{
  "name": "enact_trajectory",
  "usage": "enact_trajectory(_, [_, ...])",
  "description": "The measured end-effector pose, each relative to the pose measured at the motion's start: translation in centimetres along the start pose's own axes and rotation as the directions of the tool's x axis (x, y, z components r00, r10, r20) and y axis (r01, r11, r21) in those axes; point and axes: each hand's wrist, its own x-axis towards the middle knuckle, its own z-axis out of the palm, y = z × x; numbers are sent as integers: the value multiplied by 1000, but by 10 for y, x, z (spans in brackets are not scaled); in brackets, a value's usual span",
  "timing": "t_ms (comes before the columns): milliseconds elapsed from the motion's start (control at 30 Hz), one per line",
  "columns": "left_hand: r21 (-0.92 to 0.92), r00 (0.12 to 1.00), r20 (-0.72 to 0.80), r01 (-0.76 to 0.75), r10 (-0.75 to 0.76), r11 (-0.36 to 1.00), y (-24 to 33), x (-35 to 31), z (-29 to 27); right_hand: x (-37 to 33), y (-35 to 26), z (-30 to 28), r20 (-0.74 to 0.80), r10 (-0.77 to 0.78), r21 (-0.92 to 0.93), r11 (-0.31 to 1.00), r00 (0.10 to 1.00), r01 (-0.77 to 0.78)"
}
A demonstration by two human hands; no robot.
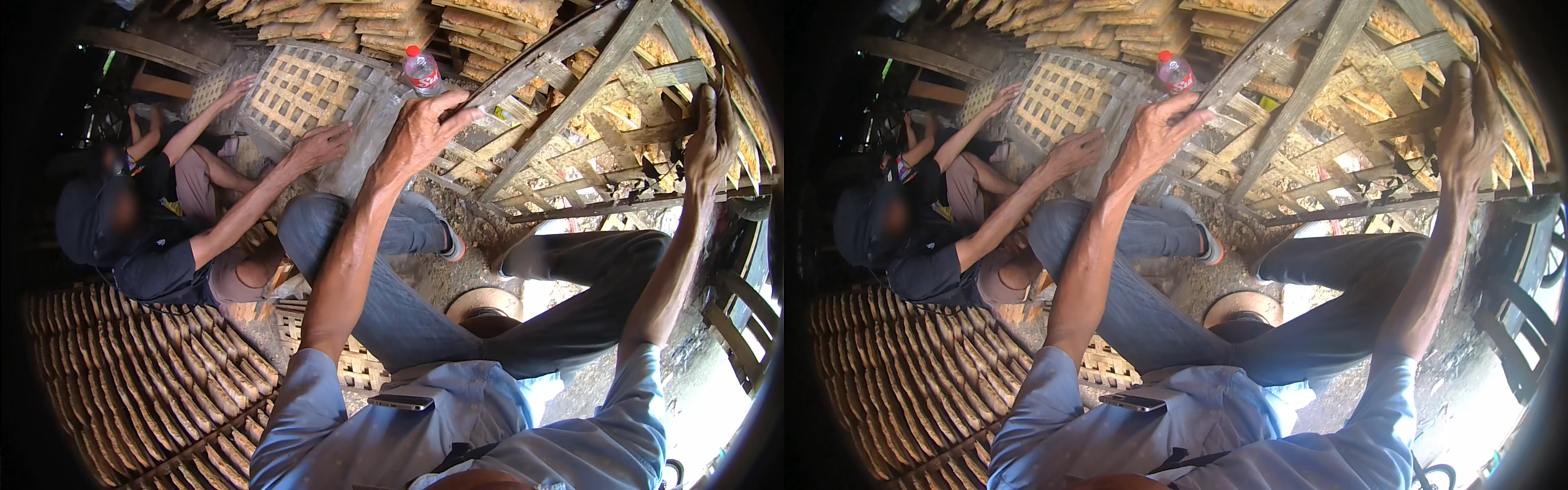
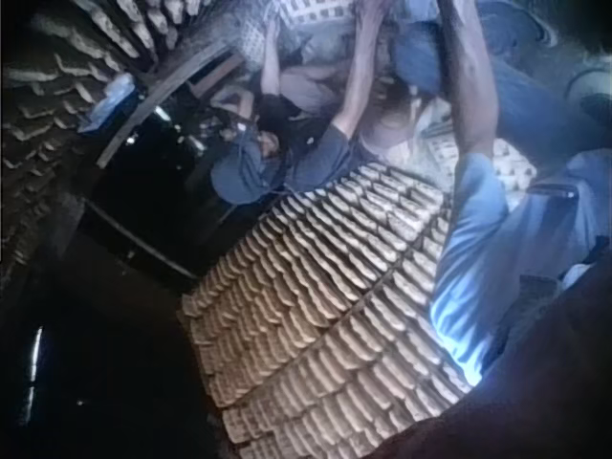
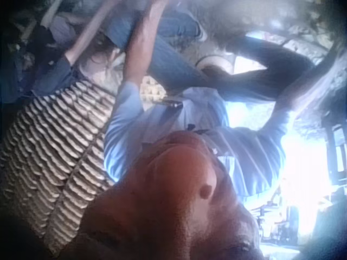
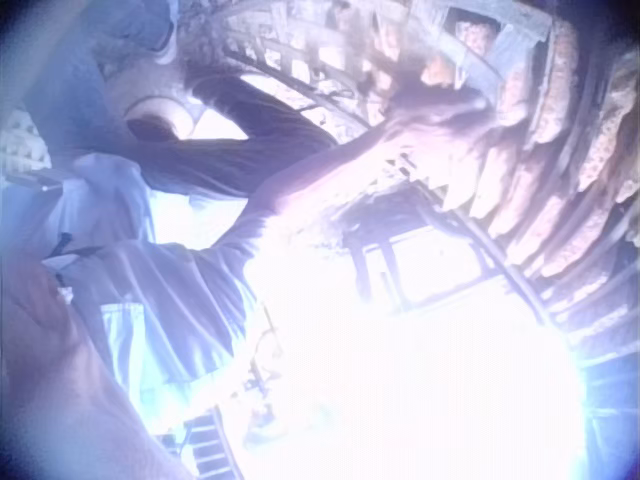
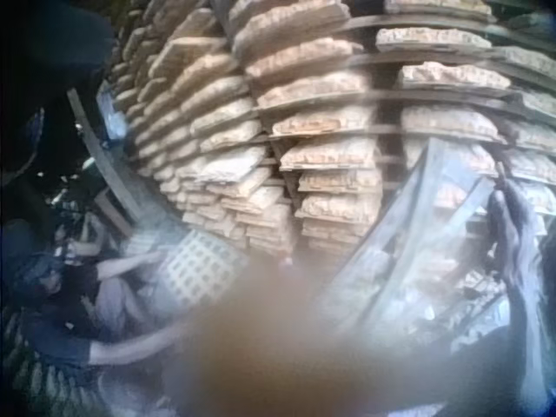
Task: The person sits on the floor and assembles a wooden lattice tray by hand, inserting thin wooden strips into the frame. They handle the tray and strips, occasionally adjusting the position of the frame and inserting additional pieces to complete the grid pattern.
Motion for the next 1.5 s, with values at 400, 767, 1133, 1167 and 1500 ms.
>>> enact_trajectory(400, [-200,978,58,208,-200,958,5,3,-2,0,2,3,8,32,-7,999,999,-32])
enact_trajectory(767, [256,952,196,180,-234,950,-20,-4,-34,25,55,-23,-68,154,-17,988,986,-156])
enact_trajectory(1133, [376,975,-121,-128,185,918,3,-4,48,-29,-41,10,184,-134,-42,989,974,143])
enact_trajectory(1167, [388,975,-133,-112,176,915,-1,-4,50,-32,-47,8,241,-97,-118,985,966,128])
enact_trajectory(1500, [359,988,-77,-101,137,928,-5,-7,47,-34,-76,12,234,-135,-336,918,963,211])
